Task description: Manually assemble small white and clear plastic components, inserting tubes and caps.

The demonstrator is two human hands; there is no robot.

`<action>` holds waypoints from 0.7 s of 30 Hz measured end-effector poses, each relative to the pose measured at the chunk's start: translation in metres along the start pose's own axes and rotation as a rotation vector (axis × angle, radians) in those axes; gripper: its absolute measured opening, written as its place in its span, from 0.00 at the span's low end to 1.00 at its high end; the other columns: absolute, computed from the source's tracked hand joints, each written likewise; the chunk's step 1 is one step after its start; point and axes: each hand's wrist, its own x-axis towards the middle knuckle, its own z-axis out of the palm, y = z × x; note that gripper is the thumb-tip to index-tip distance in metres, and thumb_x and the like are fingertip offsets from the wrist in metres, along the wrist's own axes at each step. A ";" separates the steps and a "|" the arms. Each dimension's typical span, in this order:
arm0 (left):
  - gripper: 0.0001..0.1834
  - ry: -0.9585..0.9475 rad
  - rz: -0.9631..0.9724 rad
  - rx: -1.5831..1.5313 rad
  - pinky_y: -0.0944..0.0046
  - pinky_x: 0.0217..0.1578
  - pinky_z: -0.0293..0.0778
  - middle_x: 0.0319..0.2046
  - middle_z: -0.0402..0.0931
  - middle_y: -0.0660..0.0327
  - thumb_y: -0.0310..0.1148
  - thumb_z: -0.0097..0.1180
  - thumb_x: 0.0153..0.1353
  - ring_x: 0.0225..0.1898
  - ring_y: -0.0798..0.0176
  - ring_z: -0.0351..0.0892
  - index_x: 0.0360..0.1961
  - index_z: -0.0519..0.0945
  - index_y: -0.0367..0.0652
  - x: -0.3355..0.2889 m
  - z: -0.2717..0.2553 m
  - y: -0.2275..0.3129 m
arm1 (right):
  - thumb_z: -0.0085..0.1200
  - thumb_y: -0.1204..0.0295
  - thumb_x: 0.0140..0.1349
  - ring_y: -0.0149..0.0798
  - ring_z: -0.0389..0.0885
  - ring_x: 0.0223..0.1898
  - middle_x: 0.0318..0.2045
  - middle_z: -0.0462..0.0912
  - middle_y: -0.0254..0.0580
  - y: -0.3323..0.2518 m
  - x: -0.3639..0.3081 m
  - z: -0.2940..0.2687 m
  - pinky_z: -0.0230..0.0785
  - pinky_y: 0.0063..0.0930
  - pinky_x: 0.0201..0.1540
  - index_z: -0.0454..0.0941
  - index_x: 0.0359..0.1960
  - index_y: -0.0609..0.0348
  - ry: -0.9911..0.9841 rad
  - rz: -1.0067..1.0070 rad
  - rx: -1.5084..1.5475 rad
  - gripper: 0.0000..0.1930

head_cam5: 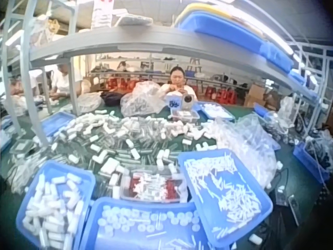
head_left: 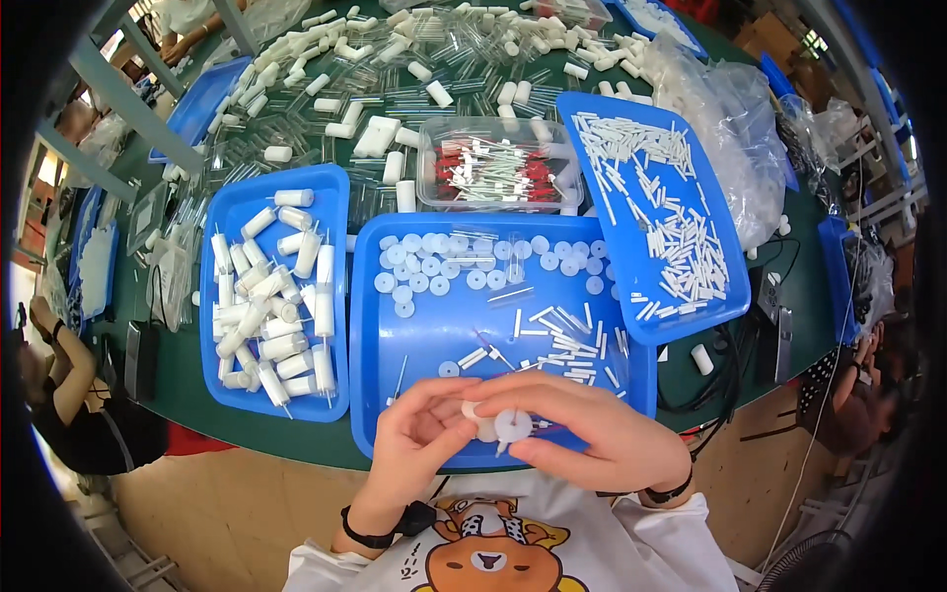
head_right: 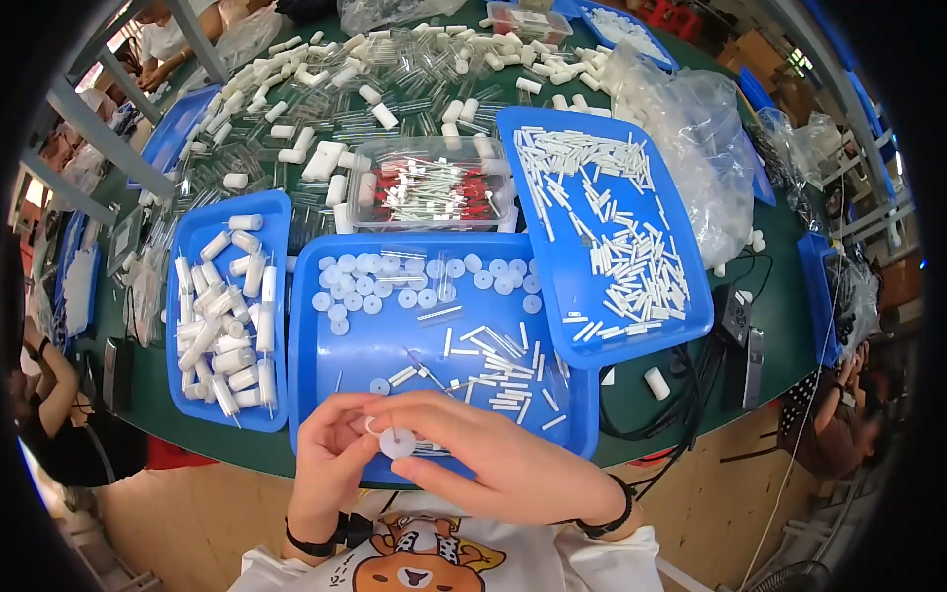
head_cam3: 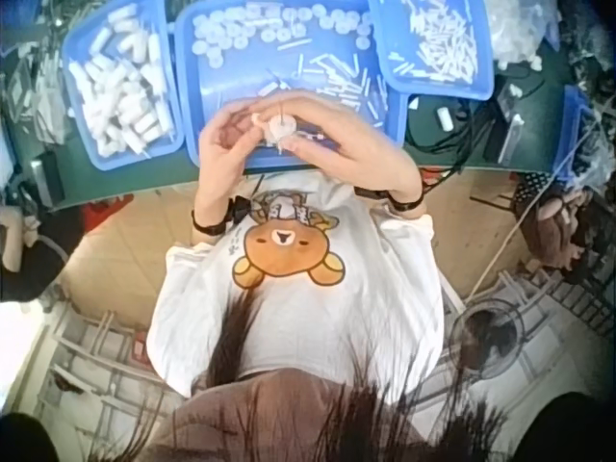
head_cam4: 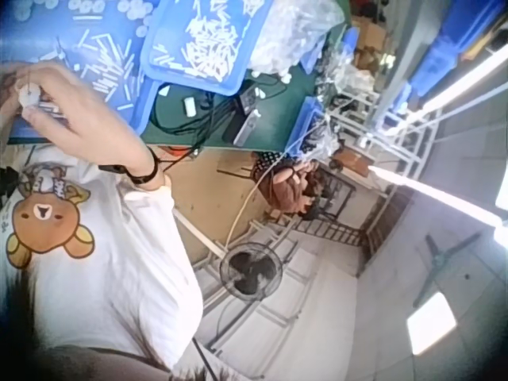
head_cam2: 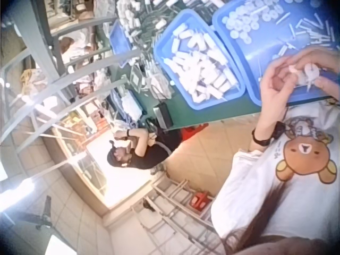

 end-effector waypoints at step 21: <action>0.17 0.014 -0.042 -0.101 0.53 0.43 0.82 0.48 0.69 0.46 0.12 0.53 0.53 0.49 0.51 0.74 0.46 0.71 0.30 0.000 0.011 0.011 | 0.44 0.73 0.66 0.29 0.73 0.43 0.38 0.76 0.38 0.036 -0.015 0.003 0.64 0.25 0.50 0.70 0.56 0.64 0.273 0.190 0.681 0.17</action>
